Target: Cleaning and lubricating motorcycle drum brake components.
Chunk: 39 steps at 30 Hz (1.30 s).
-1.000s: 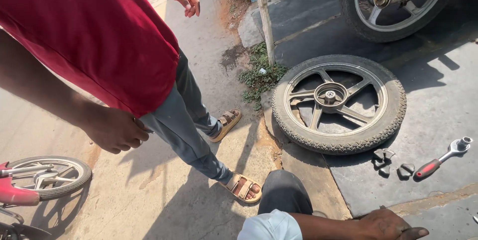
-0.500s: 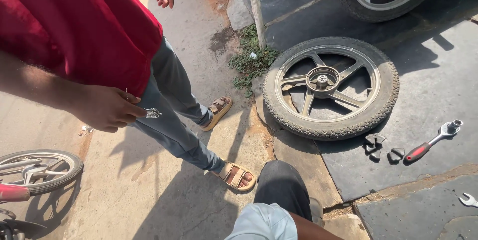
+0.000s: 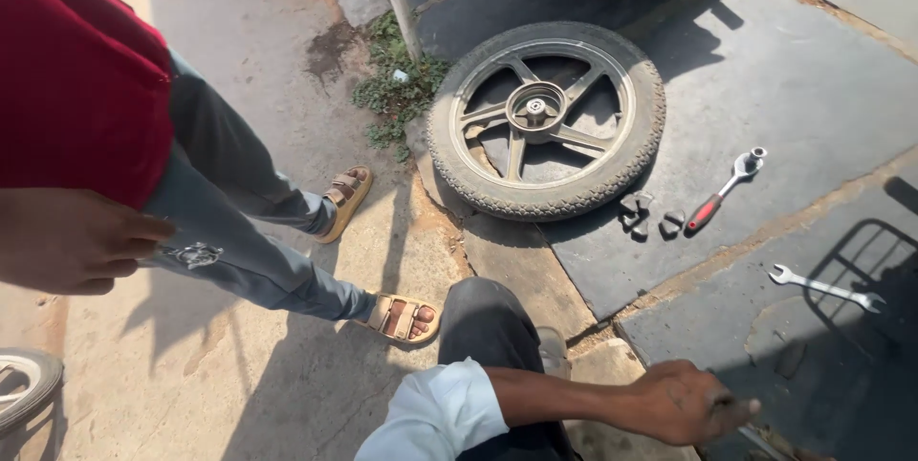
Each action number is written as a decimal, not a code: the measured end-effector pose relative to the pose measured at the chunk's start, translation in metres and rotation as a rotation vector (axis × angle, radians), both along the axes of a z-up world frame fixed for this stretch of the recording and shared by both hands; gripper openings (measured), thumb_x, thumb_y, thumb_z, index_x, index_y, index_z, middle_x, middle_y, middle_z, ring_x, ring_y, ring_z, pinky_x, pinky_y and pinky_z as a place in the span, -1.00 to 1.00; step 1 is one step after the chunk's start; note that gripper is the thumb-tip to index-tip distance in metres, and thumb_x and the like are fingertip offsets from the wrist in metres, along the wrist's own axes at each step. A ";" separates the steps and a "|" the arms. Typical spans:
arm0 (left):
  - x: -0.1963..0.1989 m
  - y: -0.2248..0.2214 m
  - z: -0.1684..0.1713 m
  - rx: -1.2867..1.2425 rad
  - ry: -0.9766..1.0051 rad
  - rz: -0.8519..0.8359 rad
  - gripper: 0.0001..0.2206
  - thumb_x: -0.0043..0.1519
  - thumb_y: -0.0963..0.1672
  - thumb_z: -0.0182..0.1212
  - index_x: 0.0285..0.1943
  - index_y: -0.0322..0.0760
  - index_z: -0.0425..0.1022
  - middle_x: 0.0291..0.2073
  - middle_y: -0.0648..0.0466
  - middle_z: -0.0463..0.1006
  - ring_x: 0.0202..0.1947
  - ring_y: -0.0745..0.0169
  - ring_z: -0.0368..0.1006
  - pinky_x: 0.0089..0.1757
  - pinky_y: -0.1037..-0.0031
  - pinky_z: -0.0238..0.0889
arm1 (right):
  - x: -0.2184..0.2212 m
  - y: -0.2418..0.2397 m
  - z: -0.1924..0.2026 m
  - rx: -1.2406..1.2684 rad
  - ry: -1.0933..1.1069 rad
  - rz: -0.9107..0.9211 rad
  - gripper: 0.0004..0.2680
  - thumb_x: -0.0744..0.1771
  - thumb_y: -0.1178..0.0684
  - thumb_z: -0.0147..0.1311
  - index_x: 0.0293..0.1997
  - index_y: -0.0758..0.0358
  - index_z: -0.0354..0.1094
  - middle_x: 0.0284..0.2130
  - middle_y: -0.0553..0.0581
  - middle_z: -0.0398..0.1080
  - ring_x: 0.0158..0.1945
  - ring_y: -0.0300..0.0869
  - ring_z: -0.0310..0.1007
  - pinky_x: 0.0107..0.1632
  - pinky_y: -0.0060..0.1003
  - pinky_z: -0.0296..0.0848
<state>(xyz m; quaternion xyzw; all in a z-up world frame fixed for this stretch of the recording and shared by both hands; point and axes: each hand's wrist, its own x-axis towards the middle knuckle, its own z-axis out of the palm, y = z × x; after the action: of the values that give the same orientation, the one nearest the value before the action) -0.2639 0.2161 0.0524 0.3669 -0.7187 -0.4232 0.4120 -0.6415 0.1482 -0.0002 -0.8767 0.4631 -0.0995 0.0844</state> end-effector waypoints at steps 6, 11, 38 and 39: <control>0.056 0.006 0.196 0.338 -0.274 0.107 -0.45 0.44 0.02 -0.13 -0.60 -0.35 0.43 -0.83 -0.04 0.30 -0.79 0.04 0.32 -0.52 0.18 0.21 | 0.099 0.113 0.200 -0.112 -0.030 -0.190 -0.74 0.21 -0.10 0.22 -0.18 0.23 0.45 -0.41 0.14 0.47 -0.23 -0.03 0.49 -0.07 -0.11 0.42; 0.072 -0.002 0.182 0.912 -0.339 0.063 -0.34 0.41 0.17 -0.02 -0.68 -0.30 0.13 -0.75 0.11 0.13 -0.73 0.27 0.28 -0.52 0.30 0.40 | 0.099 0.126 0.206 -0.320 0.065 -0.109 -0.88 0.25 0.13 0.21 -0.19 0.19 0.48 -0.37 0.10 0.45 -0.22 -0.04 0.49 0.00 -0.07 0.44; 0.022 0.073 0.144 -0.233 -0.333 -0.055 -0.81 0.28 -0.14 0.26 -0.34 -0.40 0.54 -0.55 -0.10 0.48 -0.51 -0.06 0.45 -0.41 0.24 0.30 | 0.207 0.141 0.221 0.442 -0.004 -0.020 -0.60 0.06 0.01 0.47 -0.15 0.30 0.40 -0.32 0.20 0.52 -0.15 0.11 0.51 -0.06 -0.02 0.40; 0.021 0.068 0.145 -0.232 -0.323 -0.071 -0.81 0.28 -0.14 0.26 -0.34 -0.40 0.54 -0.55 -0.10 0.48 -0.51 -0.06 0.45 -0.41 0.24 0.30 | 0.201 0.141 0.213 0.445 0.001 -0.038 -0.60 0.06 0.01 0.47 -0.15 0.30 0.40 -0.32 0.20 0.52 -0.15 0.11 0.51 -0.06 -0.02 0.40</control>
<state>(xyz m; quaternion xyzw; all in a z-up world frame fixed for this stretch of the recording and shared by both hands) -0.2434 0.2844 0.1975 0.3545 -0.8318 -0.2876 0.3158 -0.4407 0.2895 0.2128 -0.8275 0.4901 0.0040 0.2739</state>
